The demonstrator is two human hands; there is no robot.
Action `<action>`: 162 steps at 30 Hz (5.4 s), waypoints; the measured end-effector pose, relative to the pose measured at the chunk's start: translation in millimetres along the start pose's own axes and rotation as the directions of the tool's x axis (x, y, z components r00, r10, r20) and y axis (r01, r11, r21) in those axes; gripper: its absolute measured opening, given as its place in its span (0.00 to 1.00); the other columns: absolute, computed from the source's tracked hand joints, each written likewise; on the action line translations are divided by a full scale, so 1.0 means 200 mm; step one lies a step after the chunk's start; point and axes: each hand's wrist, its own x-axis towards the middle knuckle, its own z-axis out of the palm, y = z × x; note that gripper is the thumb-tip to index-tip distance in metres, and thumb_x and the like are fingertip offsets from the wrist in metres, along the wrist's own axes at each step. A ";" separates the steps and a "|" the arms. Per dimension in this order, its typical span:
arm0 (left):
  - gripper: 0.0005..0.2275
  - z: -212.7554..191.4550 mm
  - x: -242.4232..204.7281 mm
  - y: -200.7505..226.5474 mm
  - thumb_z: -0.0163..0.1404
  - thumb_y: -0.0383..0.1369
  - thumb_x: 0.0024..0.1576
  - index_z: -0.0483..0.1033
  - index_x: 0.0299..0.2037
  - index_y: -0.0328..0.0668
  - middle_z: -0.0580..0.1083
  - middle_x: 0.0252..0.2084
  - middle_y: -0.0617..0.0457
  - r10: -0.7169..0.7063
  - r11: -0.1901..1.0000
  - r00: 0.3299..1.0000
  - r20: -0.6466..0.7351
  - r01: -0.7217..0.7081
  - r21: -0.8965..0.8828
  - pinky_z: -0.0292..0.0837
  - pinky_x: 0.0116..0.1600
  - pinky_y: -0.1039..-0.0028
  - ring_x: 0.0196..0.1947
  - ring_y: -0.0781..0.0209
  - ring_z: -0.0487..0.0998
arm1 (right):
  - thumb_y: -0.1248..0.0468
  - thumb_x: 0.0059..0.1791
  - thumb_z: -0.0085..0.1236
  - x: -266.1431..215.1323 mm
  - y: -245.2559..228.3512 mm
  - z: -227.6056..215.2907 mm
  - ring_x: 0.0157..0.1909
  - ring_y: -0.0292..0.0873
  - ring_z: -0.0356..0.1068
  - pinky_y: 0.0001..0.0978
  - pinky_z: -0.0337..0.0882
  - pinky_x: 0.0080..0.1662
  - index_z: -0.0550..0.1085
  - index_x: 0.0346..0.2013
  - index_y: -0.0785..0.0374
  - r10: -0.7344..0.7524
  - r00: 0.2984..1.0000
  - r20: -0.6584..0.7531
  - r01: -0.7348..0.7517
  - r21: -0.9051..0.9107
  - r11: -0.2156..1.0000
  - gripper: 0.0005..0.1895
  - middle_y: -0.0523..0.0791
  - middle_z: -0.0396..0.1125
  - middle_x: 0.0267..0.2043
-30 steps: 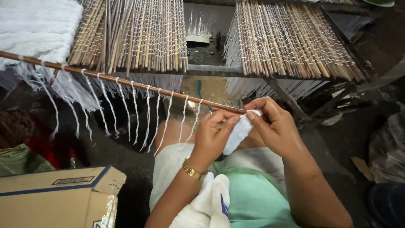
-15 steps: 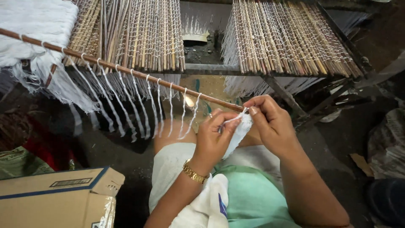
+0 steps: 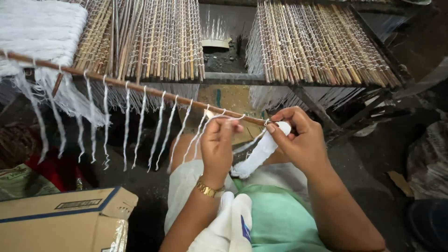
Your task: The person sits on the floor and repeatedly ties white threads onto a wooden stick using both hands. They occasionally reach for more threads from a nearby pile and continue the tying process.
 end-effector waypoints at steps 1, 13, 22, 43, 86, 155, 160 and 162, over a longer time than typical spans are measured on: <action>0.06 0.01 0.00 0.03 0.45 0.26 0.59 0.75 0.41 0.35 0.78 0.30 0.46 -0.047 0.995 0.994 0.104 0.056 -0.084 0.71 0.43 0.72 0.29 0.63 0.75 | 0.65 0.48 0.68 0.01 -0.01 0.00 0.20 0.35 0.62 0.27 0.67 0.28 0.79 0.39 0.60 -0.003 1.000 0.002 0.003 0.001 1.000 0.07 0.43 0.65 0.21; 0.07 0.02 -0.04 -0.07 0.54 0.35 0.61 0.72 0.38 0.41 0.80 0.31 0.45 -0.146 0.989 0.966 0.213 0.145 0.022 0.73 0.38 0.77 0.30 0.67 0.75 | 0.68 0.54 0.53 0.00 -0.02 -0.01 0.27 0.38 0.62 0.34 0.70 0.35 0.79 0.45 0.64 0.011 0.998 0.060 -0.018 0.112 0.994 0.08 0.47 0.69 0.26; 0.04 0.06 -0.03 0.02 0.60 0.28 0.56 0.80 0.34 0.37 0.75 0.25 0.51 -0.140 0.988 0.964 0.225 0.152 -0.037 0.70 0.37 0.77 0.29 0.68 0.71 | 0.68 0.54 0.51 0.00 -0.03 -0.01 0.26 0.39 0.62 0.34 0.69 0.34 0.78 0.47 0.65 -0.023 0.992 0.124 0.007 0.129 0.992 0.10 0.46 0.64 0.23; 0.07 -0.03 0.01 0.05 0.55 0.31 0.61 0.80 0.43 0.34 0.81 0.35 0.48 -0.297 0.931 0.890 0.345 0.350 -0.101 0.73 0.46 0.80 0.36 0.71 0.76 | 0.66 0.52 0.59 -0.01 -0.06 0.00 0.25 0.39 0.62 0.33 0.69 0.32 0.77 0.48 0.63 0.057 0.991 0.119 -0.067 0.087 0.994 0.11 0.47 0.66 0.23; 0.11 -0.22 0.09 0.20 0.42 0.36 0.68 0.76 0.47 0.40 0.76 0.35 0.54 -0.015 0.998 0.984 0.180 0.025 -0.053 0.78 0.42 0.80 0.33 0.68 0.79 | 0.65 0.41 0.51 -0.22 1.18 -1.00 0.42 0.58 0.75 0.48 0.71 0.45 0.82 0.38 0.59 0.317 0.917 -0.241 -0.384 -0.747 0.543 0.16 0.53 0.77 0.38; 0.19 -0.24 -0.03 -1.06 0.44 0.50 0.65 0.63 0.25 0.50 0.58 0.21 0.62 -0.648 0.685 0.706 0.285 0.704 -0.186 0.46 0.25 0.81 0.17 0.73 0.55 | 0.61 0.59 0.46 0.65 -0.13 -0.42 0.29 0.43 0.58 0.41 0.57 0.36 0.70 0.65 0.49 -0.080 0.987 0.140 0.144 -0.541 0.829 0.19 0.42 0.59 0.26; 0.16 -0.22 -0.05 -1.33 0.44 0.51 0.61 0.71 0.30 0.50 0.66 0.22 0.62 -0.804 0.587 0.595 0.016 0.787 0.191 0.55 0.21 0.80 0.17 0.71 0.62 | 0.61 0.61 0.47 0.96 -0.22 -0.44 0.33 0.46 0.61 0.43 0.56 0.35 0.73 0.61 0.55 0.051 0.996 0.078 0.005 -0.596 0.803 0.14 0.46 0.62 0.32; 0.14 -0.21 -0.07 -1.44 0.45 0.48 0.60 0.71 0.30 0.51 0.68 0.24 0.62 -0.792 0.604 0.609 0.051 0.768 0.213 0.56 0.21 0.81 0.18 0.71 0.64 | 0.62 0.62 0.47 1.10 -0.20 -0.43 0.35 0.47 0.61 0.43 0.56 0.35 0.73 0.61 0.55 0.116 0.992 0.047 -0.067 -0.585 0.808 0.13 0.49 0.65 0.38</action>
